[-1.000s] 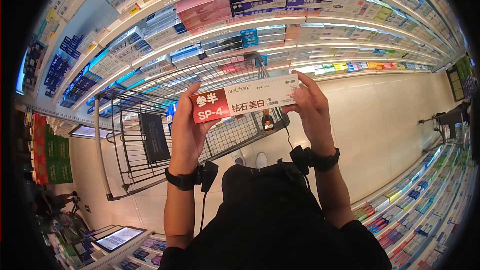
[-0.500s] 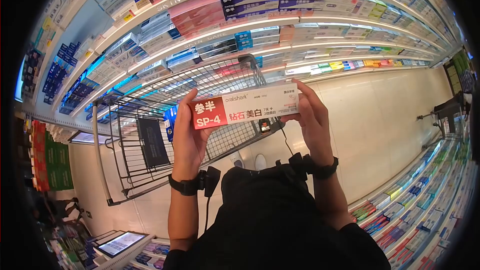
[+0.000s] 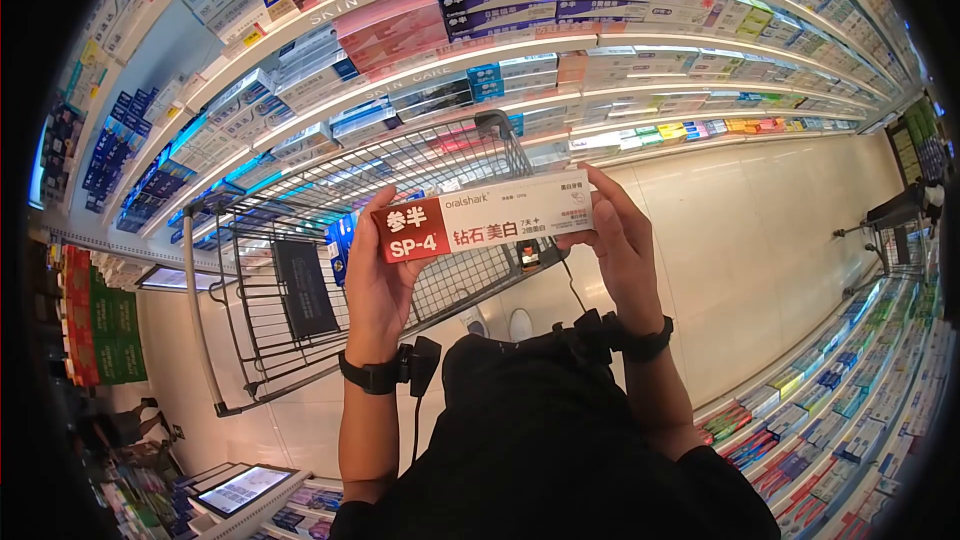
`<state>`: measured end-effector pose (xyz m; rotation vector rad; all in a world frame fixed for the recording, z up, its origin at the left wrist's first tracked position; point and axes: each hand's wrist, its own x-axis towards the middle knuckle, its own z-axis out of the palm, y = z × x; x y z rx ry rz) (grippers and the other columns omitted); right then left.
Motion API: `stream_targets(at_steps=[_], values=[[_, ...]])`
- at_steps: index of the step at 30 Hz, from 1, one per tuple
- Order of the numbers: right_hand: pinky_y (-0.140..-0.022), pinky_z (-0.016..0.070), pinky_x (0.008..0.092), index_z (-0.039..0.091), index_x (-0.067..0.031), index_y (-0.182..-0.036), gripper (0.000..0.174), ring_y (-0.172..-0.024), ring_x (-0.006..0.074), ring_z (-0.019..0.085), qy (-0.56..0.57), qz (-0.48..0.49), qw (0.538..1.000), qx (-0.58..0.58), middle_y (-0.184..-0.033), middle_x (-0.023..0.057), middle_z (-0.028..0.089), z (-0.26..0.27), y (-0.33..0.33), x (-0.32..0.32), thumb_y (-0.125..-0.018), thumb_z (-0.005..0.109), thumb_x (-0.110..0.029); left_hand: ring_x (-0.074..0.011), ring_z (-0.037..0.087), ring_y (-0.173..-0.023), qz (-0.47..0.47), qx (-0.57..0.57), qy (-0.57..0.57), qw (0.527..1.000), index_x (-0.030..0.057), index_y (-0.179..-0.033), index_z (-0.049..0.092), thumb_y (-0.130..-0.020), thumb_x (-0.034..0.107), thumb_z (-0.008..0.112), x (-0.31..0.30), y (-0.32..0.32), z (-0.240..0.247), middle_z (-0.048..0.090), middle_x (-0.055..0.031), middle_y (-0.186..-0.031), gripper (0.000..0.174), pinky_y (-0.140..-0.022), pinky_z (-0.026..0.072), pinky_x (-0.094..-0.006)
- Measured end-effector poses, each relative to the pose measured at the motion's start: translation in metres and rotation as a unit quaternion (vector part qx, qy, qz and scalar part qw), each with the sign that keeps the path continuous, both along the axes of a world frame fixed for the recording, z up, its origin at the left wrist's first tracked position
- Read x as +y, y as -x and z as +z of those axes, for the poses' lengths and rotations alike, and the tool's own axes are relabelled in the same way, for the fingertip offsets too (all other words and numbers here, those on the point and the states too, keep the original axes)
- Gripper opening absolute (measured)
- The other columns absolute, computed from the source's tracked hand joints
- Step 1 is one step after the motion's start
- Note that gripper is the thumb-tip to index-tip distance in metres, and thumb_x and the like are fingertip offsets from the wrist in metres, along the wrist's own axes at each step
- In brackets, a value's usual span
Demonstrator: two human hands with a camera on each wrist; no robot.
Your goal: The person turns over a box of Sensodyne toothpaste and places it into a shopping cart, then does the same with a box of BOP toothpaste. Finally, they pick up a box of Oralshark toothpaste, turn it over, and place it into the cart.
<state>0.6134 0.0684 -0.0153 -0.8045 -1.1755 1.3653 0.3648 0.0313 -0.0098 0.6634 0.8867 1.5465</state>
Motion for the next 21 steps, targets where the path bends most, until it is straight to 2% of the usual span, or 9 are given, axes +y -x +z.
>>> stream_targets(at_steps=[9, 15, 21], values=[[-0.074, 0.0543, 0.0266, 0.040, 0.0040, -0.137, 0.050, -0.080, 0.0150, 0.064, 0.002, 0.010, 1.000, -0.005, -0.101, 0.0126, 0.063, -0.0029, -0.0002, 0.0017, -0.099, 0.049, -0.026, -0.0244, 0.061, -0.107, 0.001, -0.027, -0.009, 1.000, 0.0010, -0.136, 0.038, -0.102, 0.037, 0.035, 0.0015, 0.0025, -0.0077, 0.052, -0.0141, -0.122, 0.050, -0.081, 0.0603, -0.0328], [-0.074, 0.0538, 0.0263, 0.038, 0.0036, -0.139, 0.048, -0.086, 0.0144, 0.063, 0.008, 0.019, 1.000, 0.017, -0.102, 0.0117, 0.064, -0.0022, 0.0053, 0.0014, -0.098, 0.050, -0.019, -0.0248, 0.061, -0.107, 0.020, -0.027, -0.015, 0.999, 0.0019, -0.137, 0.038, -0.102, 0.037, 0.035, -0.0005, 0.0043, -0.0066, 0.051, -0.0145, -0.123, 0.050, -0.082, 0.0604, -0.0334], [-0.077, 0.0531, 0.0273, 0.034, 0.0027, -0.141, 0.055, -0.091, 0.0154, 0.062, 0.006, 0.046, 0.999, 0.012, -0.106, 0.0130, 0.063, -0.0053, 0.0045, 0.0010, -0.093, 0.058, -0.010, -0.0236, 0.062, -0.106, 0.025, -0.035, -0.009, 0.999, -0.0003, -0.134, 0.040, -0.102, 0.036, 0.035, -0.0026, 0.0064, -0.0073, 0.054, -0.0150, -0.121, 0.049, -0.083, 0.0596, -0.0325]])
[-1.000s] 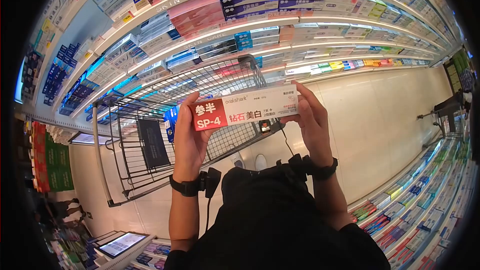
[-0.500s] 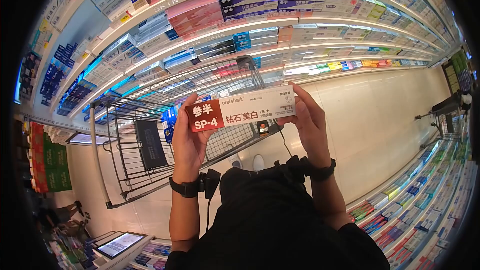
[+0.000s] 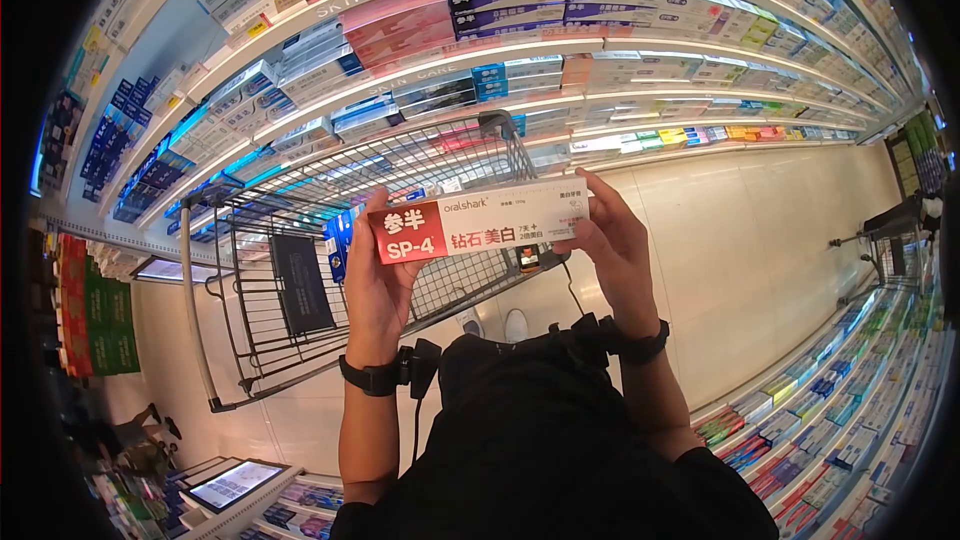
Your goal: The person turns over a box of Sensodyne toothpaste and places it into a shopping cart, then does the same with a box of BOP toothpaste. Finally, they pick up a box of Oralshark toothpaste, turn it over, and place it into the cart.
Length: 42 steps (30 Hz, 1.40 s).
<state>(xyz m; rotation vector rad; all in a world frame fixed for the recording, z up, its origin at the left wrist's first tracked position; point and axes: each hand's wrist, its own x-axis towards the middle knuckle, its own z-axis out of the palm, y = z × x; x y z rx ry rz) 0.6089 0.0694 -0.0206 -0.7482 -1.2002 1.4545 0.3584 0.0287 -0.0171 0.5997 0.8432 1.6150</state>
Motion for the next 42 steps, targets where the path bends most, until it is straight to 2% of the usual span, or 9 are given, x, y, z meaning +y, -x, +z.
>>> stream_targets(at_steps=[6, 11, 15, 19, 24, 28, 35, 40, 42], values=[[-0.081, 0.0513, 0.0293, 0.034, 0.0013, -0.142, 0.062, -0.100, 0.0159, 0.059, 0.015, 0.033, 0.999, -0.032, -0.110, 0.0127, 0.062, 0.002, -0.006, -0.002, -0.087, 0.064, -0.001, -0.0215, 0.062, -0.104, 0.004, -0.021, -0.001, 1.000, -0.0036, -0.130, 0.043, -0.102, 0.037, 0.036, -0.002, 0.002, -0.006, 0.056, -0.0163, -0.120, 0.050, -0.086, 0.0571, -0.0290], [-0.085, 0.0498, 0.0288, 0.039, -0.0011, -0.138, 0.058, -0.103, 0.0154, 0.058, -0.002, 0.054, 0.995, -0.083, -0.111, 0.0123, 0.061, 0.003, -0.013, 0.000, -0.085, 0.060, 0.006, -0.0238, 0.058, -0.112, -0.027, -0.060, 0.002, 0.998, -0.0025, -0.133, 0.041, -0.102, 0.038, 0.037, -0.004, 0.001, -0.002, 0.053, -0.0187, -0.125, 0.051, -0.090, 0.0550, -0.0297], [-0.090, 0.0482, 0.0293, 0.045, -0.0034, -0.133, 0.054, -0.109, 0.0175, 0.056, -0.035, 0.065, 0.991, -0.115, -0.118, 0.0104, 0.058, 0.004, -0.016, 0.004, -0.083, 0.054, 0.013, -0.0292, 0.052, -0.121, -0.072, -0.051, 0.026, 0.996, 0.0048, -0.143, 0.030, -0.101, 0.042, 0.035, -0.008, -0.001, 0.000, 0.049, -0.0187, -0.128, 0.057, -0.095, 0.0521, -0.0376], [-0.095, 0.0469, 0.0317, 0.049, -0.0063, -0.129, 0.059, -0.120, 0.0204, 0.049, -0.059, 0.040, 0.994, -0.085, -0.132, 0.0093, 0.047, -0.003, -0.015, 0.005, -0.076, 0.049, 0.020, -0.0294, 0.054, -0.119, -0.119, -0.025, 0.030, 0.992, 0.0112, -0.145, 0.030, -0.100, 0.043, 0.036, -0.009, 0.003, -0.007, 0.052, -0.0146, -0.127, 0.055, -0.092, 0.0542, -0.0438], [-0.096, 0.0469, 0.0338, 0.051, -0.0077, -0.125, 0.065, -0.126, 0.0213, 0.044, -0.109, 0.038, 0.991, -0.071, -0.141, 0.0113, 0.038, -0.006, -0.016, 0.007, -0.068, 0.045, 0.024, -0.0281, 0.059, -0.112, -0.115, 0.013, 0.059, 0.992, 0.0030, -0.140, 0.036, -0.099, 0.039, 0.041, -0.010, 0.001, 0.001, 0.055, -0.0185, -0.124, 0.055, -0.087, 0.0563, -0.0401], [-0.097, 0.0466, 0.0340, 0.051, -0.0075, -0.125, 0.064, -0.128, 0.0226, 0.042, -0.116, 0.034, 0.990, -0.070, -0.144, 0.0128, 0.035, -0.008, -0.015, 0.003, -0.070, 0.045, 0.023, -0.0263, 0.058, -0.113, -0.091, -0.014, 0.066, 0.994, -0.0009, -0.136, 0.041, -0.096, 0.027, 0.049, -0.009, 0.004, -0.009, 0.054, -0.0181, -0.125, 0.050, -0.092, 0.0525, -0.0389], [-0.099, 0.0448, 0.0354, 0.042, -0.0042, -0.137, 0.066, -0.134, 0.0237, 0.037, -0.094, 0.007, 0.992, -0.088, -0.151, 0.0146, 0.026, -0.012, -0.014, 0.000, -0.076, 0.047, 0.020, -0.0291, 0.053, -0.120, -0.080, 0.010, 0.016, 0.997, -0.0007, -0.137, 0.037, -0.083, 0.021, 0.065, -0.010, 0.003, -0.006, 0.051, -0.0182, -0.128, 0.065, -0.097, 0.0489, -0.0430], [-0.098, 0.0456, 0.0345, 0.027, -0.0031, -0.145, 0.068, -0.129, 0.0231, 0.044, -0.062, -0.011, 0.998, -0.018, -0.149, 0.0156, 0.030, -0.014, -0.005, -0.003, -0.083, 0.048, 0.015, -0.0325, 0.052, -0.120, -0.060, 0.031, 0.015, 0.998, 0.0016, -0.137, 0.036, -0.078, 0.013, 0.070, -0.012, 0.005, -0.013, 0.048, -0.0184, -0.131, 0.070, -0.097, 0.0485, -0.0470], [-0.096, 0.0471, 0.0342, 0.024, -0.0038, -0.147, 0.068, -0.124, 0.0237, 0.049, -0.042, -0.012, 0.999, 0.016, -0.146, 0.0167, 0.036, -0.019, 0.000, -0.002, -0.086, 0.051, 0.012, -0.0290, 0.052, -0.120, -0.051, 0.020, 0.018, 0.998, 0.0027, -0.137, 0.037, -0.078, 0.012, 0.071, -0.012, 0.004, -0.014, 0.049, -0.0163, -0.129, 0.069, -0.098, 0.0491, -0.0426]])
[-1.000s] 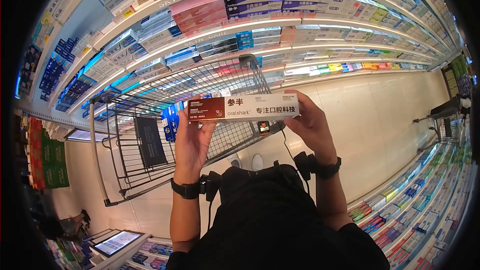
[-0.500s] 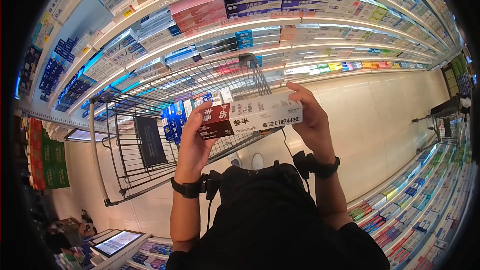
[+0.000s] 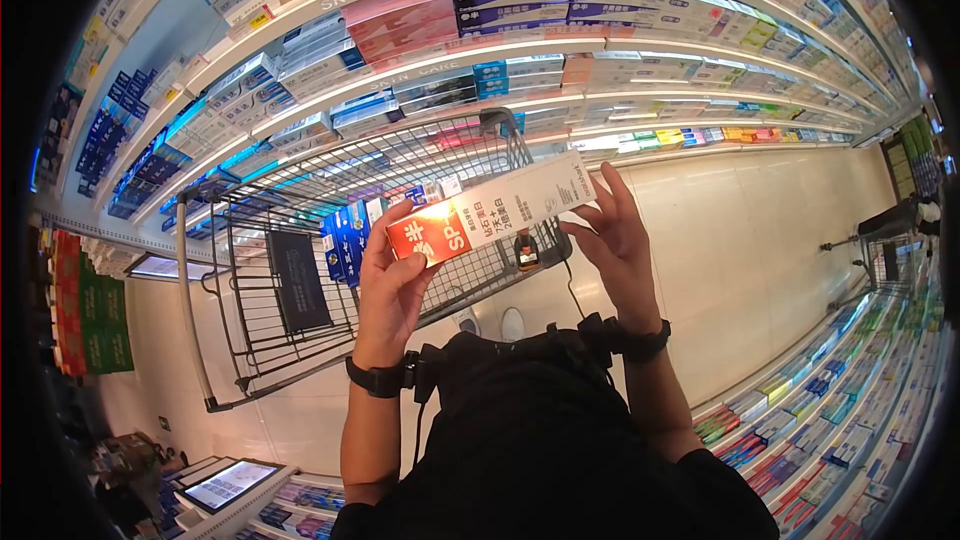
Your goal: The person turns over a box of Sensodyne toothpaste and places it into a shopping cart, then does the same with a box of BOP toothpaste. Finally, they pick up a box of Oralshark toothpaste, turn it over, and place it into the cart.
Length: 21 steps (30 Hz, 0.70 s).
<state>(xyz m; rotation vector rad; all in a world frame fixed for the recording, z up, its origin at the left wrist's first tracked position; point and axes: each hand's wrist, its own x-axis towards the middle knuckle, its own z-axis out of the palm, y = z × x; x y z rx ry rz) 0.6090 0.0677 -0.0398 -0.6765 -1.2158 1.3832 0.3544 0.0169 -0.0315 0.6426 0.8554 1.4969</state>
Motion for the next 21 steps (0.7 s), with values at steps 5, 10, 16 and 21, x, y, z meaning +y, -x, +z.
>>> stream_targets(at_steps=[5, 10, 16, 21], values=[[-0.090, 0.0514, 0.0340, 0.021, -0.0034, -0.147, 0.067, -0.115, 0.0248, 0.056, 0.086, 0.037, 0.995, 0.022, -0.133, 0.0181, 0.049, -0.005, 0.008, -0.001, -0.090, 0.055, 0.004, -0.0252, 0.053, -0.119, 0.009, -0.019, -0.001, 1.000, 0.0043, -0.135, 0.039, -0.079, 0.008, 0.069, 0.000, 0.004, 0.002, 0.051, -0.0130, -0.126, 0.064, -0.100, 0.0482, -0.0372], [-0.088, 0.0524, 0.0341, 0.026, -0.0025, -0.144, 0.059, -0.115, 0.0234, 0.055, 0.152, 0.108, 0.981, 0.049, -0.127, 0.0165, 0.053, -0.022, 0.035, -0.002, -0.093, 0.056, -0.010, -0.0248, 0.053, -0.118, 0.014, -0.028, -0.010, 0.999, 0.0065, -0.132, 0.042, -0.079, 0.006, 0.069, 0.003, 0.002, -0.008, 0.053, -0.0120, -0.125, 0.059, -0.102, 0.0450, -0.0399], [-0.091, 0.0510, 0.0347, 0.036, -0.0016, -0.137, 0.051, -0.117, 0.0198, 0.053, 0.231, 0.136, 0.961, 0.072, -0.127, 0.0109, 0.052, -0.044, 0.081, 0.000, -0.094, 0.055, -0.018, -0.0208, 0.051, -0.118, -0.021, 0.028, 0.010, 0.999, 0.0066, -0.128, 0.045, -0.080, -0.002, 0.068, -0.001, -0.013, -0.055, 0.052, -0.0099, -0.127, 0.054, -0.100, 0.0425, -0.0369], [-0.084, 0.0553, 0.0343, 0.038, -0.0016, -0.134, 0.050, -0.109, 0.0211, 0.060, 0.303, 0.166, 0.937, -0.059, -0.124, 0.0126, 0.056, -0.087, 0.086, 0.035, -0.092, 0.058, -0.019, -0.0245, 0.057, -0.113, -0.021, 0.355, 0.082, 0.931, 0.0015, -0.128, 0.049, -0.081, 0.007, 0.070, -0.032, 0.033, -0.103, 0.056, -0.0126, -0.124, 0.052, -0.095, 0.0446, -0.0355]])
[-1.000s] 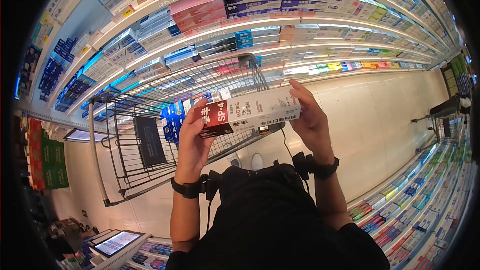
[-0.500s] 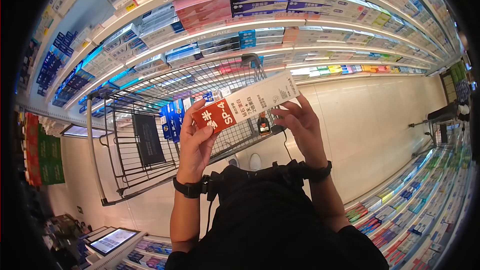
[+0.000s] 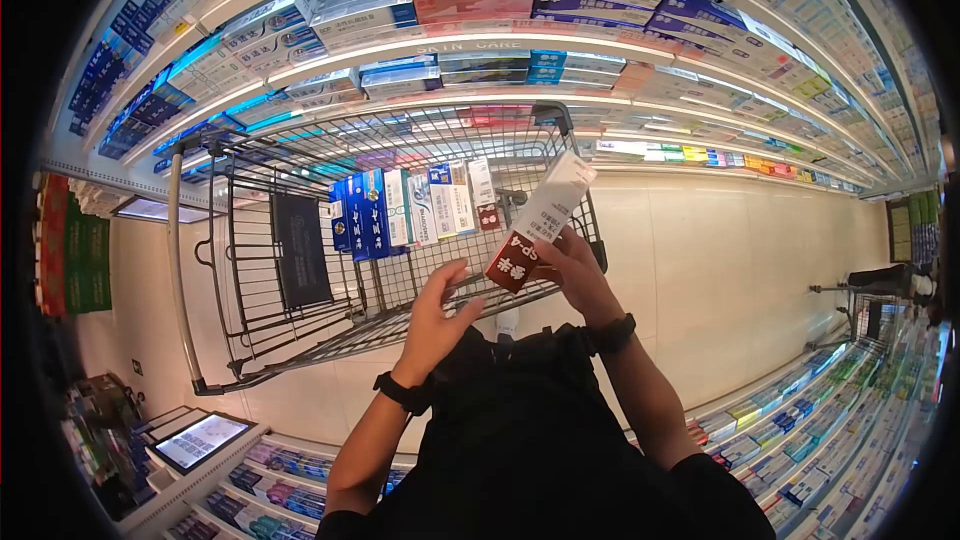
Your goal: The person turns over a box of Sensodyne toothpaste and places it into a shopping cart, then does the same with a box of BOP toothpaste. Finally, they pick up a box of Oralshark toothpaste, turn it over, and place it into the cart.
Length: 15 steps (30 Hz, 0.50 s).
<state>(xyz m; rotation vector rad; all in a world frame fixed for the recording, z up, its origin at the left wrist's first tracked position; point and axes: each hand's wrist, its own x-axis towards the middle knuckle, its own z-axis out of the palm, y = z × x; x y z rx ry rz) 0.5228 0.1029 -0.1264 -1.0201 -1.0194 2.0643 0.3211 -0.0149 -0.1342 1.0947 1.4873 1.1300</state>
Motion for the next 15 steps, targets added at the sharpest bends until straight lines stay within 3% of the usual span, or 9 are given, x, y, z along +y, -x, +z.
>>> stream_targets(at_steps=[3, 6, 10, 13, 14, 15], values=[[-0.078, 0.0578, 0.0349, 0.043, 0.0036, -0.127, 0.050, -0.102, 0.0218, 0.062, 0.014, 0.065, 0.989, -0.134, -0.117, 0.0163, 0.059, -0.053, 0.011, 0.039, -0.088, 0.063, -0.018, -0.0326, 0.056, -0.113, -0.037, 0.203, -0.003, 0.978, 0.0007, -0.124, 0.052, -0.081, 0.009, 0.068, -0.020, 0.040, -0.013, 0.057, -0.0172, -0.120, 0.047, -0.095, 0.0448, -0.0385], [-0.067, 0.0594, 0.0334, 0.046, 0.0054, -0.122, 0.046, -0.088, 0.0213, 0.065, 0.000, 0.134, 0.969, -0.205, -0.110, 0.0171, 0.061, -0.100, 0.033, 0.075, -0.085, 0.065, -0.014, -0.0391, 0.054, -0.109, -0.070, 0.286, -0.002, 0.956, 0.0000, -0.120, 0.054, -0.082, 0.010, 0.066, -0.041, 0.066, -0.029, 0.058, -0.0203, -0.115, 0.040, -0.093, 0.0453, -0.0414], [-0.069, 0.0579, 0.0360, 0.049, 0.0053, -0.120, 0.047, -0.085, 0.0247, 0.066, 0.038, 0.180, 0.918, -0.350, -0.106, 0.0163, 0.063, -0.187, 0.064, 0.118, -0.080, 0.067, -0.013, -0.0373, 0.057, -0.104, -0.090, 0.288, 0.057, 0.952, 0.0015, -0.117, 0.056, -0.084, 0.013, 0.063, -0.058, 0.080, -0.049, 0.060, -0.0184, -0.112, 0.036, -0.088, 0.0476, -0.0421], [-0.072, 0.0549, 0.0383, 0.055, 0.0065, -0.114, 0.043, -0.087, 0.0273, 0.066, -0.027, 0.260, 0.868, -0.422, -0.102, 0.0182, 0.065, -0.272, 0.073, 0.146, -0.079, 0.067, -0.014, -0.0332, 0.061, -0.095, -0.094, 0.313, 0.054, 0.943, 0.0033, -0.116, 0.058, -0.084, 0.016, 0.063, -0.059, 0.082, -0.061, 0.062, -0.0154, -0.106, 0.035, -0.082, 0.0511, -0.0397], [-0.075, 0.0520, 0.0396, 0.058, 0.0080, -0.108, 0.040, -0.090, 0.0299, 0.066, -0.050, 0.232, 0.873, -0.427, -0.099, 0.0218, 0.066, -0.301, 0.074, 0.149, -0.076, 0.068, -0.014, -0.0326, 0.062, -0.093, -0.093, 0.315, 0.048, 0.943, 0.0033, -0.116, 0.058, -0.084, 0.016, 0.063, -0.057, 0.083, -0.062, 0.062, -0.0151, -0.105, 0.035, -0.080, 0.0517, -0.0391], [-0.072, 0.0535, 0.0394, 0.058, 0.0058, -0.109, 0.038, -0.088, 0.0283, 0.065, -0.026, 0.229, 0.874, -0.428, -0.099, 0.0192, 0.066, -0.302, 0.080, 0.153, -0.078, 0.066, -0.014, -0.0321, 0.062, -0.092, -0.092, 0.317, 0.043, 0.943, 0.0033, -0.116, 0.058, -0.083, 0.016, 0.063, -0.054, 0.084, -0.063, 0.062, -0.0149, -0.104, 0.035, -0.079, 0.0523, -0.0385]])
